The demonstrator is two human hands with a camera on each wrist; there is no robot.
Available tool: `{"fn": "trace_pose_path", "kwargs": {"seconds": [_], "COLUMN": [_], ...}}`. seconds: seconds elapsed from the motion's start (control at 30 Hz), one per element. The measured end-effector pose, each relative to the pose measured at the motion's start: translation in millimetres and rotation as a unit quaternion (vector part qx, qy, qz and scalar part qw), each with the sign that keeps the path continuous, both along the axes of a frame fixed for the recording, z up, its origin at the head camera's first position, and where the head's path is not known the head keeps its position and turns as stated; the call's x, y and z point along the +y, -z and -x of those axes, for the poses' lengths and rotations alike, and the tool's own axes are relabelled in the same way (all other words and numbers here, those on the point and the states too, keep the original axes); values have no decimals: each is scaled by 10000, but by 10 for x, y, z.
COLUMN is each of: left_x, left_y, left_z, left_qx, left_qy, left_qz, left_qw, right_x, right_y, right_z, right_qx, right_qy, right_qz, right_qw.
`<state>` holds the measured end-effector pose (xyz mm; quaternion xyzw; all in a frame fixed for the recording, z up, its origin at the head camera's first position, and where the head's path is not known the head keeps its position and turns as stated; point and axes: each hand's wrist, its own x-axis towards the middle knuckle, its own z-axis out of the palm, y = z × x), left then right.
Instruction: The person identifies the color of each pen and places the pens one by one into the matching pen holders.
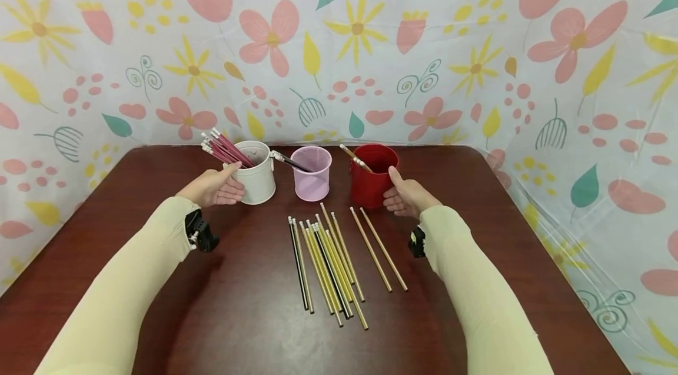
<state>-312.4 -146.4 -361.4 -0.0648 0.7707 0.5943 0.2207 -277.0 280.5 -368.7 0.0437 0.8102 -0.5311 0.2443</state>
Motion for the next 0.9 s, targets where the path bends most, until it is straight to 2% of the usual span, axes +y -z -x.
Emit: {"fn": "trace_pose_path", "kwargs": {"seconds": [0.1, 0.17, 0.23, 0.37, 0.5, 0.6, 0.67, 0.73, 0.9], "left_x": [4, 7, 6, -10, -18, 19, 49, 64, 36], "left_y": [11, 18, 30, 60, 71, 80, 86, 88, 92], "left_z": [3, 4, -1, -17, -49, -59, -59, -59, -49], "left_qx": [115, 185, 179, 10, 70, 114, 115, 130, 94], "left_qy": [-88, -130, -169, -240, -280, -374, -443, -479, -591], "left_qz": [-197, -291, -314, -297, -258, -284, -306, -289, -227], "left_qw": [9997, 9993, 9992, 9993, 9993, 9988, 9985, 9983, 9979], "right_x": [-16, -43, -97, -254, -412, -460, -462, -465, -497], "right_y": [-54, -83, -104, -91, -16, 72, 133, 183, 256], "right_z": [-54, -110, -192, -393, -541, -573, -556, -519, -408], "right_qx": [224, 572, 989, 1544, 1560, 1508, 1462, 1410, 1134], "right_qy": [-362, -679, -999, -1512, -1583, -1513, -1452, -1395, -1324], "right_qz": [-517, -1131, -1834, -3057, -3848, -4249, -4336, -4304, -4026], "right_qw": [9978, 9896, 9729, 9273, 8959, 8797, 8772, 8806, 8986]}}
